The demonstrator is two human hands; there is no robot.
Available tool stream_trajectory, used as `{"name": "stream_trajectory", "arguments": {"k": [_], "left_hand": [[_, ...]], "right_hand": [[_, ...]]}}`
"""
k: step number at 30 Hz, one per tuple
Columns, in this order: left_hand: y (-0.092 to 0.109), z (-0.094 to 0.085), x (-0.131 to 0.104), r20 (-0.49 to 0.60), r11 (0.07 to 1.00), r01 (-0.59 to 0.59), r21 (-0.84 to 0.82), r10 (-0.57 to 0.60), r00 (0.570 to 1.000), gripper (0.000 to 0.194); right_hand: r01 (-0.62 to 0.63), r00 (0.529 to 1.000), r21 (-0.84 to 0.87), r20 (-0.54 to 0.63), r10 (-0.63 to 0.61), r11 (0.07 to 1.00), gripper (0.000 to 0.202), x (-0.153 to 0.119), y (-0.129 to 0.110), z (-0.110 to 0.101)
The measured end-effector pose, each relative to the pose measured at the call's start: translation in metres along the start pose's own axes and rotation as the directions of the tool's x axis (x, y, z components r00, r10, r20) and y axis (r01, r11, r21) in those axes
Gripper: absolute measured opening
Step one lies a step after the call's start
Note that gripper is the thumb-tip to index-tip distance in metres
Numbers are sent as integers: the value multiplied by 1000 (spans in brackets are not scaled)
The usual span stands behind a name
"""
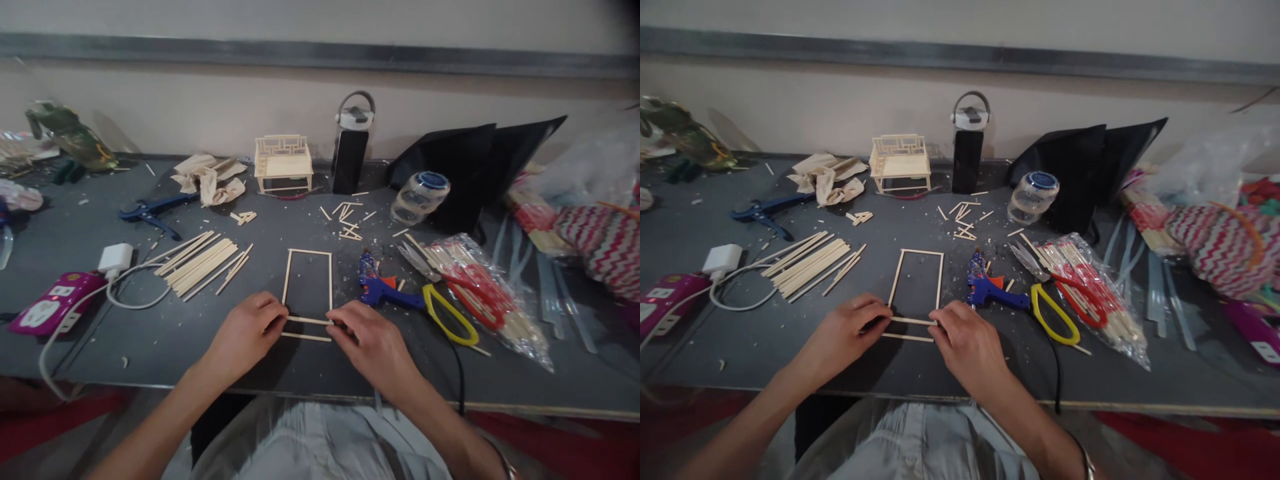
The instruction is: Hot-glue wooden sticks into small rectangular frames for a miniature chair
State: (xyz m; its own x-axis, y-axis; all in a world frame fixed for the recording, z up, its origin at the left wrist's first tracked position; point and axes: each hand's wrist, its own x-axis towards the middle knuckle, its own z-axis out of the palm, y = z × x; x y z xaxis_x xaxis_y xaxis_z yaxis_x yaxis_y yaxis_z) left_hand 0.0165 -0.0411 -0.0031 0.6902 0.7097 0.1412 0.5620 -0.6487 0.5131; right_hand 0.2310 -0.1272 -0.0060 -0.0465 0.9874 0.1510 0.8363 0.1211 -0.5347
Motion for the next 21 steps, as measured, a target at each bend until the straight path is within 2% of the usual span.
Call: {"name": "stream_trajectory", "arguments": {"k": [7,21], "left_hand": [[-1,-3,2,18,1000,-25,11,25,1000,14],[-2,-1,0,10,998,-61,19,61,998,17]], "right_hand": [[173,985,-214,41,-168,961,12,10,-4,7],[274,961,-267,106,-254,924,20,16,-7,3]]}}
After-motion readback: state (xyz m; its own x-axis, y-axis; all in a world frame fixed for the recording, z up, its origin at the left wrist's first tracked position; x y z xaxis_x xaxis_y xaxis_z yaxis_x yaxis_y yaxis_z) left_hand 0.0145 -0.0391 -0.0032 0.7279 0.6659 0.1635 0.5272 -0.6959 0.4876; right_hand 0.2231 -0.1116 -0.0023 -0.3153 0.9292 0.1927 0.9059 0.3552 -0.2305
